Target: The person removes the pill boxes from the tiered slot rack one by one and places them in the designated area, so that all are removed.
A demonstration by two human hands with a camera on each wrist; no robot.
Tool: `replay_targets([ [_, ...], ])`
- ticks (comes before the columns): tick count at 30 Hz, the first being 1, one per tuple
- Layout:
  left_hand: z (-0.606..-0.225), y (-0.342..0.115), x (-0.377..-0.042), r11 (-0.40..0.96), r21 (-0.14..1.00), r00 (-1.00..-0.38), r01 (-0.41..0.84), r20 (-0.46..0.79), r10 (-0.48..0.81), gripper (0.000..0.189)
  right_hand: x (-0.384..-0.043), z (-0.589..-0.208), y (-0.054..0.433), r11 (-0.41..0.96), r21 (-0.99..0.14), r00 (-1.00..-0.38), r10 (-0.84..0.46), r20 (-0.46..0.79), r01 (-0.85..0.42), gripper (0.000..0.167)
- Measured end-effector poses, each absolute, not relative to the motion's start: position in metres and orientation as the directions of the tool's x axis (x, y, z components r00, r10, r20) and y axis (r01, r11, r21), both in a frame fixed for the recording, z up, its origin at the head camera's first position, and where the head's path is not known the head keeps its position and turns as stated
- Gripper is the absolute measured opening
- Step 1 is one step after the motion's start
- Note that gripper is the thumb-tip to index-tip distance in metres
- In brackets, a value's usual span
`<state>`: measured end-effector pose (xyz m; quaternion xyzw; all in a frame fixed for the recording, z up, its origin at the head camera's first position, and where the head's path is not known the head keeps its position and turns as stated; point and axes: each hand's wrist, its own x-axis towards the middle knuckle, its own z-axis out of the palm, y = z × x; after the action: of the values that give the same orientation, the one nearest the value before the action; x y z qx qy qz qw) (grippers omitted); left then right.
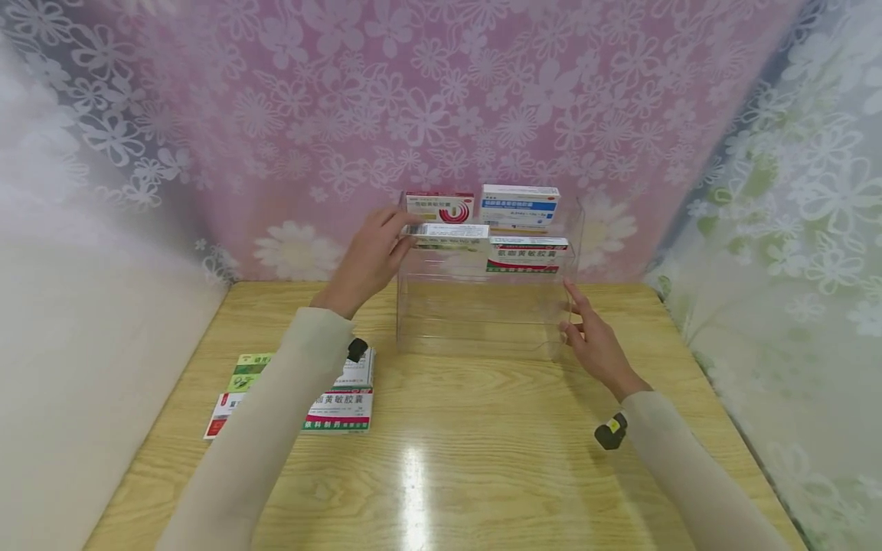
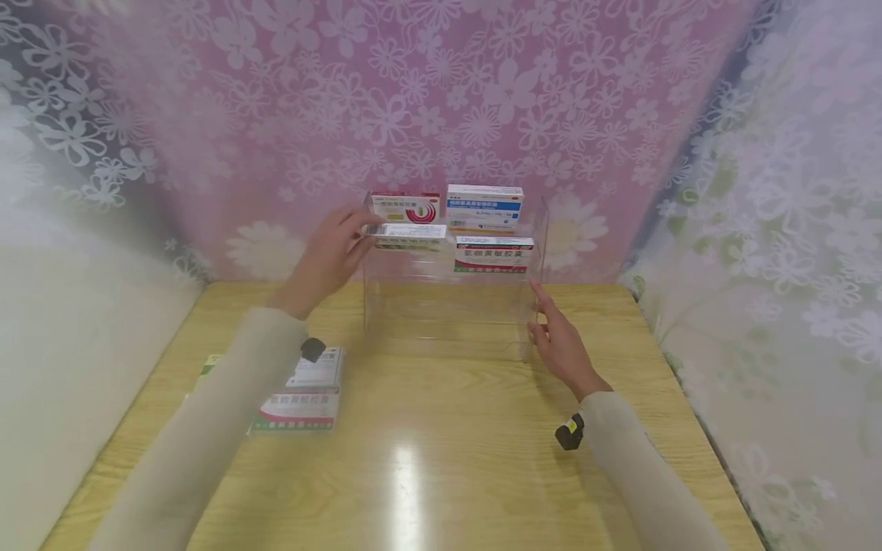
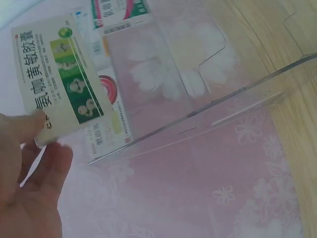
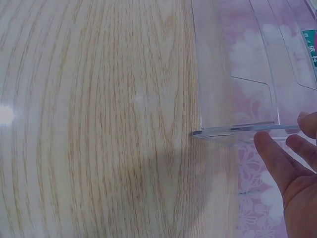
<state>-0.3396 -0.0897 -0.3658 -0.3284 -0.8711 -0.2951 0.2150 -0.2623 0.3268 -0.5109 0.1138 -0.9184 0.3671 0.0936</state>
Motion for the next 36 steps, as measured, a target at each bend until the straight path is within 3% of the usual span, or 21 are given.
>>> replay_targets([
  [3, -0.364, -0.1, -0.327, 0.558, 0.463, -0.724, 0.688, 0.493, 0.483, 0.032, -0.261, -0.51, 0.327, 0.708, -0.651, -0.958, -0.138, 0.251, -0.273, 0.078],
  [9, -0.387, -0.129, -0.307, 0.541, 0.625, -0.787, 0.562, 0.203, 0.582, 0.035, -0.261, -0.509, 0.327, 0.705, -0.653, -0.958, -0.144, 0.248, -0.275, 0.077],
  [15, -0.426, -0.148, -0.291, 0.568, 0.677, -0.753, 0.468, -0.03, 0.657, 0.034, -0.262, -0.51, 0.328, 0.721, -0.636, -0.957, -0.139, 0.255, -0.274, 0.076],
  [25, -0.478, -0.154, -0.274, 0.578, 0.671, -0.655, 0.464, -0.179, 0.734, 0.026, -0.263, -0.513, 0.329, 0.715, -0.647, -0.961, -0.14, 0.237, -0.264, 0.075],
  [36, -0.502, -0.158, -0.268, 0.675, 0.634, -0.665, 0.378, -0.321, 0.674, 0.022, -0.262, -0.511, 0.33, 0.705, -0.654, -0.96, -0.154, 0.234, -0.273, 0.076],
])
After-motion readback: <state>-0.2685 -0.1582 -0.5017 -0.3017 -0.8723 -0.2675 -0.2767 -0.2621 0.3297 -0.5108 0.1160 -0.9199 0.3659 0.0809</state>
